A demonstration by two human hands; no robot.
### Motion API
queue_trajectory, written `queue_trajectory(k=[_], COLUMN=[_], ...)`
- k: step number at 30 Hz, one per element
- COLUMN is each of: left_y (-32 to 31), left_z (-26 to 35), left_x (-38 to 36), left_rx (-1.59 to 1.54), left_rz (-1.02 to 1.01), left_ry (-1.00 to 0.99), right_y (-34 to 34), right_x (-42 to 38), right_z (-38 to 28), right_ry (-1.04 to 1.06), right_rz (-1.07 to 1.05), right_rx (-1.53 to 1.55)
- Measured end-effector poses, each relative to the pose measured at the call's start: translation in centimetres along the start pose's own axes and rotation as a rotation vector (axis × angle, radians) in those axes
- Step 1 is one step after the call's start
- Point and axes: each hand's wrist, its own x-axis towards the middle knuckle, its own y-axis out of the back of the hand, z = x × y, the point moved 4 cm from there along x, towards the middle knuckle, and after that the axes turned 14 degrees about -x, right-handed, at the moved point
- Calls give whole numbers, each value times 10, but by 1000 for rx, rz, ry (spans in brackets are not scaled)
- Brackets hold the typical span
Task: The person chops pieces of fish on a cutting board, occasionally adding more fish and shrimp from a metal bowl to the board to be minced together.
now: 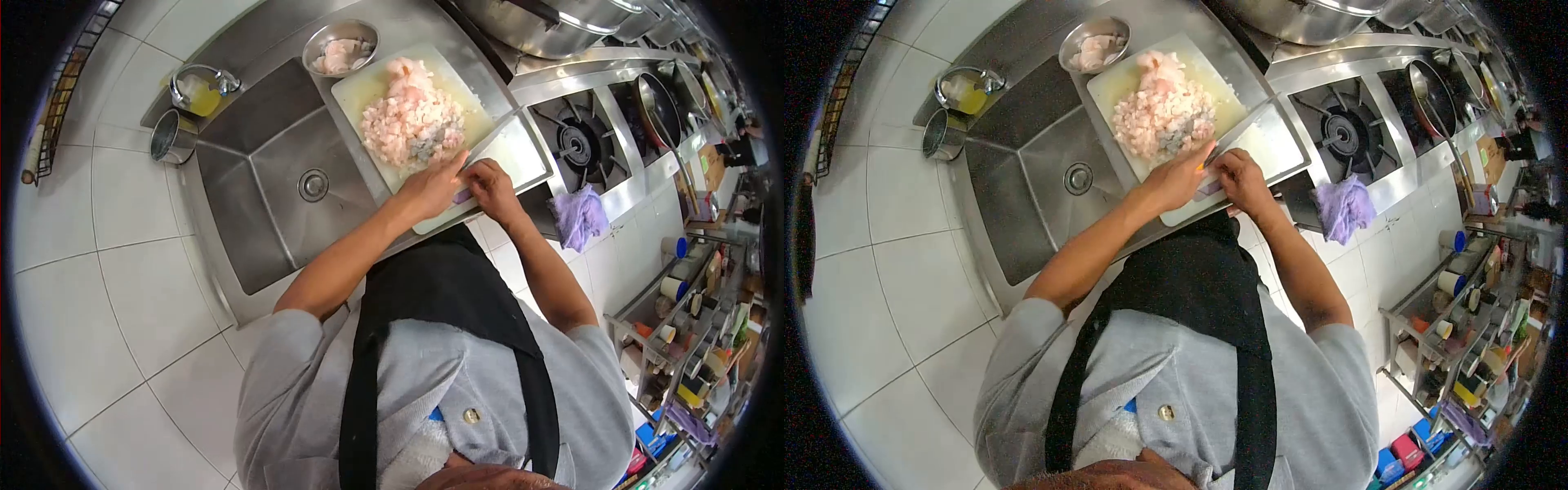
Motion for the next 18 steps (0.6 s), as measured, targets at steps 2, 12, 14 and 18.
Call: queue_trajectory(k=[2,12,14,18], left_y=[-4,20,9,23], left_z=[0,12,6,6], left_x=[-20,-7,-27,-35], left_rx=[40,-6,26,39], left_rz=[-37,65,42,-118], left_ry=[95,37,37,301], right_y=[-3,27,46,65], right_x=[-5,7,13,36], right_z=[-4,-7,-16,-33], right_ry=[18,-40,-33,28], right_rz=[47,260,415,476], right_rx=[-8,-17,-1,-39])
